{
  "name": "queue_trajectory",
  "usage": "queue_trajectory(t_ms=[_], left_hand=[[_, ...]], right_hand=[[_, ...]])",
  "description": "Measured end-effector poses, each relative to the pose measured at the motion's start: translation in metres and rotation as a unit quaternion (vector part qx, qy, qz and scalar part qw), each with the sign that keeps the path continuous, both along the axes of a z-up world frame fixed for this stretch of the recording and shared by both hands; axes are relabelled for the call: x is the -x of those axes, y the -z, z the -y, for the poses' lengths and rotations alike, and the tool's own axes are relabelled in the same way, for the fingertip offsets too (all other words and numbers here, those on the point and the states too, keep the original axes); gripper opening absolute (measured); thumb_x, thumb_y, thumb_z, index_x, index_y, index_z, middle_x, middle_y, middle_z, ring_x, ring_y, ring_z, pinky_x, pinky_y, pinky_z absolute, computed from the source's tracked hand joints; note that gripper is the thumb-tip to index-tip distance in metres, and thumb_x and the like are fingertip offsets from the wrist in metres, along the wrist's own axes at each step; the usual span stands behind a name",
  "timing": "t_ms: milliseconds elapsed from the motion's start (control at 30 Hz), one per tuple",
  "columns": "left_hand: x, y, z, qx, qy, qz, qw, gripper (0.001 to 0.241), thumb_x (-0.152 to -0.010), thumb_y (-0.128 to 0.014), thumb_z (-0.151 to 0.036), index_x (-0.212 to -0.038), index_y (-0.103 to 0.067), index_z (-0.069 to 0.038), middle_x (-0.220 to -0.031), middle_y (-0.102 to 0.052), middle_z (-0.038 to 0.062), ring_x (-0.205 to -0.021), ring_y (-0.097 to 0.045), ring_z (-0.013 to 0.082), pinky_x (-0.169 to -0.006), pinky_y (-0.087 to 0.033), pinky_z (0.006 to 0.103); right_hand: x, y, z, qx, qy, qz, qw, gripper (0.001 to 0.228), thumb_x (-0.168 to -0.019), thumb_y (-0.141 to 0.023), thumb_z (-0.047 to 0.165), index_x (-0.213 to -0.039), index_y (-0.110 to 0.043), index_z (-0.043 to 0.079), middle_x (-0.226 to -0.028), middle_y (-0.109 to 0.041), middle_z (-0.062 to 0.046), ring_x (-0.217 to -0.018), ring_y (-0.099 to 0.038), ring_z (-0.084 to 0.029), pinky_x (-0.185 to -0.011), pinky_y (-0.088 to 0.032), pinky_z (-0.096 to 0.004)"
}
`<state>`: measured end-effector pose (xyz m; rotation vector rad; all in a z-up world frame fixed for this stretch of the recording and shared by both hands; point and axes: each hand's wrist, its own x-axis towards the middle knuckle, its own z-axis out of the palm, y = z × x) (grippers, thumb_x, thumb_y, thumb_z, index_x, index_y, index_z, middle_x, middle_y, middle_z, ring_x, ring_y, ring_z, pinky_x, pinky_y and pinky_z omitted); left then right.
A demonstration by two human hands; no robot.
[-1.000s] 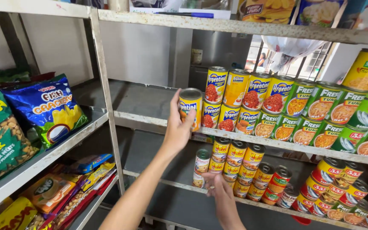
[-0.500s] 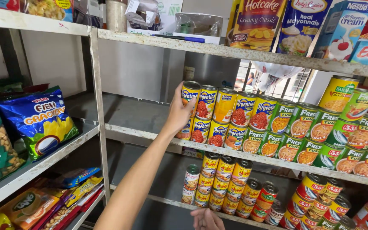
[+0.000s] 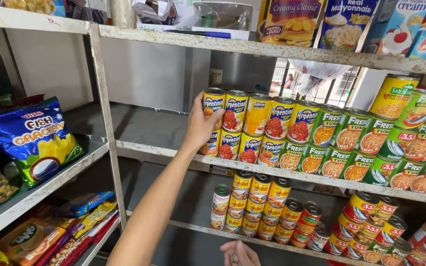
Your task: The person is taking canned goods from cardboard boxes on the floor and organizing them onto the shelves in a grocery store.
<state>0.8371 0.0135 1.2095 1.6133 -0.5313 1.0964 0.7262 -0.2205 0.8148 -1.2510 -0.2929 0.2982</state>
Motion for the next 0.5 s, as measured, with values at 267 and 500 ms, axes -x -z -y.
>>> queue_trajectory(t_ms=[267, 500], left_hand=[[0.011, 0.02, -0.007, -0.013, 0.039, -0.093, 0.995, 0.077, -0.079, -0.088, -0.021, -0.141, -0.046, -0.001, -0.121, -0.073, 0.015, -0.11, -0.073, 0.0243, -0.094, -0.057, 0.0376], [0.013, 0.019, -0.006, -0.005, 0.036, -0.1, 0.994, 0.072, -0.08, -0.086, -0.023, -0.138, -0.049, 0.001, -0.117, -0.075, 0.014, -0.106, -0.075, 0.0229, -0.091, -0.059, 0.0365]], right_hand=[[0.026, -0.017, -0.009, -0.013, -0.004, -0.036, 0.999, 0.062, -0.102, -0.038, 0.047, -0.115, -0.068, -0.005, -0.07, -0.063, -0.011, -0.051, -0.054, -0.01, -0.048, -0.041, -0.023], [0.029, -0.011, -0.011, -0.014, -0.006, -0.031, 0.999, 0.062, -0.102, -0.037, 0.047, -0.114, -0.068, -0.005, -0.07, -0.063, -0.012, -0.054, -0.057, -0.012, -0.051, -0.045, -0.024]])
